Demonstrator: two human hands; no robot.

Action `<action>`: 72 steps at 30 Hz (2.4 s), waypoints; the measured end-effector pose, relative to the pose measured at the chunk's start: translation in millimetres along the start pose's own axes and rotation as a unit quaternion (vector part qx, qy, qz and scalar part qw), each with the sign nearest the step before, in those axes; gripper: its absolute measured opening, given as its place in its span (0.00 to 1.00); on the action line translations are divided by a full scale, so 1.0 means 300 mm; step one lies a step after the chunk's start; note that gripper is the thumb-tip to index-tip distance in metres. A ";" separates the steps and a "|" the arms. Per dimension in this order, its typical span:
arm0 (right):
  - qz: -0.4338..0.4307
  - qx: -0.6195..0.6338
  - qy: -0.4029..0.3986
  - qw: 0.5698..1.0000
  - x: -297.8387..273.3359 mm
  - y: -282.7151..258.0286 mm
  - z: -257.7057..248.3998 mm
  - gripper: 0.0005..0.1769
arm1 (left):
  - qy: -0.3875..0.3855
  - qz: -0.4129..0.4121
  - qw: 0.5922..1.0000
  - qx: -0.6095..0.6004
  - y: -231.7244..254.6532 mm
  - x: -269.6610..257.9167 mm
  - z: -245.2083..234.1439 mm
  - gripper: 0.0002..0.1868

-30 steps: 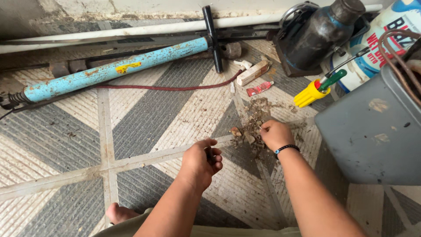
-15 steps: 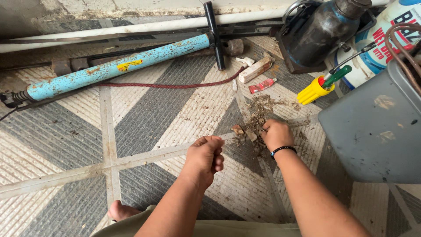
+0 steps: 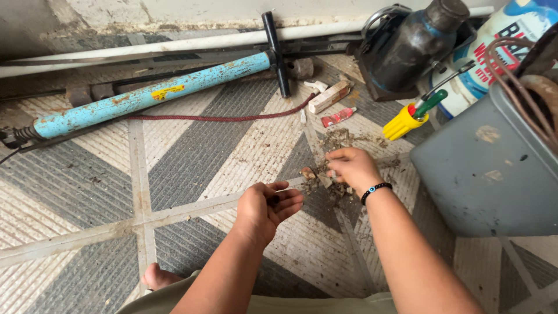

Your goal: The person sits on a tiled floor and uses their hands to pick up and separate small pieces of debris, including wood chips and dirt, from a pile. They also handle a small rectangular box and a yellow tool holder, moving them aside to access the debris.

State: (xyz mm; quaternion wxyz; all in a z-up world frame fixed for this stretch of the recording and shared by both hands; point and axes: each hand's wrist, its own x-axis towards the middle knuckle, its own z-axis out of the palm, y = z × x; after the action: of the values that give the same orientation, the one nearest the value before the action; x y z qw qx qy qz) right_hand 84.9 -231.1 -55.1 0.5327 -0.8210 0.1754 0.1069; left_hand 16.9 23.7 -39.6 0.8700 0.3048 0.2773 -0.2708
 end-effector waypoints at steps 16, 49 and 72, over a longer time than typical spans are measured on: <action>-0.008 -0.018 -0.026 0.999 -0.302 -0.282 0.089 0.19 | 0.024 0.012 1.000 -0.006 0.002 0.066 -0.049 0.20; -0.059 0.024 -0.168 0.984 -0.979 -0.427 0.017 0.19 | -0.025 0.138 0.988 0.068 0.047 -0.478 0.048 0.12; -0.049 0.016 0.068 0.996 -0.109 0.230 -0.152 0.12 | -0.053 0.128 0.989 -0.054 -0.116 0.029 0.049 0.08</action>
State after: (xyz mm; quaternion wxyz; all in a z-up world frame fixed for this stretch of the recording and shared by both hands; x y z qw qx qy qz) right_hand 26.8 -292.5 -82.3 0.5373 -0.8252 0.1728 0.0218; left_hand 5.3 -12.2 -48.9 0.9261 0.2757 0.2037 -0.1578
